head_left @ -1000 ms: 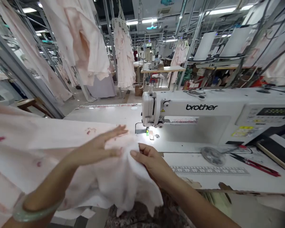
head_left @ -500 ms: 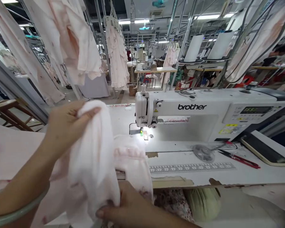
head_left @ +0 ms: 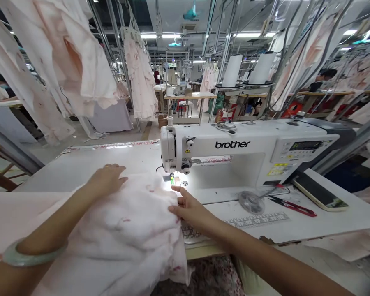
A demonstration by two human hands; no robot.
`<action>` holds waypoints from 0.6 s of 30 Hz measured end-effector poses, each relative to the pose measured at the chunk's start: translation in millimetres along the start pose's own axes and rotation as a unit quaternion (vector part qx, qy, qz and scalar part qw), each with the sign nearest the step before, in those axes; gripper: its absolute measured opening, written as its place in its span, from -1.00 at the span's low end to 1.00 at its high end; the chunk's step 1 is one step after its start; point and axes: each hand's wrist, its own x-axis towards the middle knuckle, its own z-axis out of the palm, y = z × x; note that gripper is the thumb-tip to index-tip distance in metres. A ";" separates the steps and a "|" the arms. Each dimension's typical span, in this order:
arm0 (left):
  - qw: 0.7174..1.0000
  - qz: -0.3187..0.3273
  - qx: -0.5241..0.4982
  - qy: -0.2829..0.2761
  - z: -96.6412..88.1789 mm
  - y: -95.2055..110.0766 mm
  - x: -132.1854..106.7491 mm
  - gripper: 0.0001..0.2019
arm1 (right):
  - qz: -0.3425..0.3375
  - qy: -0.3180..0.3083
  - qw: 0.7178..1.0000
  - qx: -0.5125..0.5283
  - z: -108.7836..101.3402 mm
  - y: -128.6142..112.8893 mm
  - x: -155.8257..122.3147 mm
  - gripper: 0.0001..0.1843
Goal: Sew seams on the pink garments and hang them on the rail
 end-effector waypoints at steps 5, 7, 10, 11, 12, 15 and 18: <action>0.981 0.163 -0.101 -0.027 32.8 41.8 9.0 -0.59 | -0.115 -0.107 0.948 -0.276 -19.6 -19.8 2.2 -0.25; 0.976 0.177 -0.124 -0.029 40.2 57.0 15.7 -0.61 | -0.215 -0.152 0.856 -0.445 -28.0 -32.3 9.0 -0.32; 0.971 0.178 -0.151 -0.043 50.3 70.2 25.1 -0.71 | -0.371 -0.194 0.649 -0.636 -39.9 -37.5 26.6 -0.44; 0.971 0.172 -0.159 -0.048 53.1 72.5 27.0 -0.74 | -0.406 -0.195 0.587 -0.673 -43.4 -35.3 32.8 -0.52; 0.971 0.164 -0.167 -0.054 55.2 74.1 28.0 -0.77 | -0.434 -0.191 0.537 -0.698 -46.4 -31.8 38.3 -0.60; 0.969 0.137 -0.194 -0.070 55.4 74.8 26.5 -0.79 | -0.490 -0.148 0.462 -0.725 -52.5 -18.9 46.2 -0.79; 0.961 0.122 -0.231 -0.092 46.7 71.3 23.0 -0.81 | -0.529 -0.113 0.435 -0.720 -54.7 -11.7 42.3 -0.85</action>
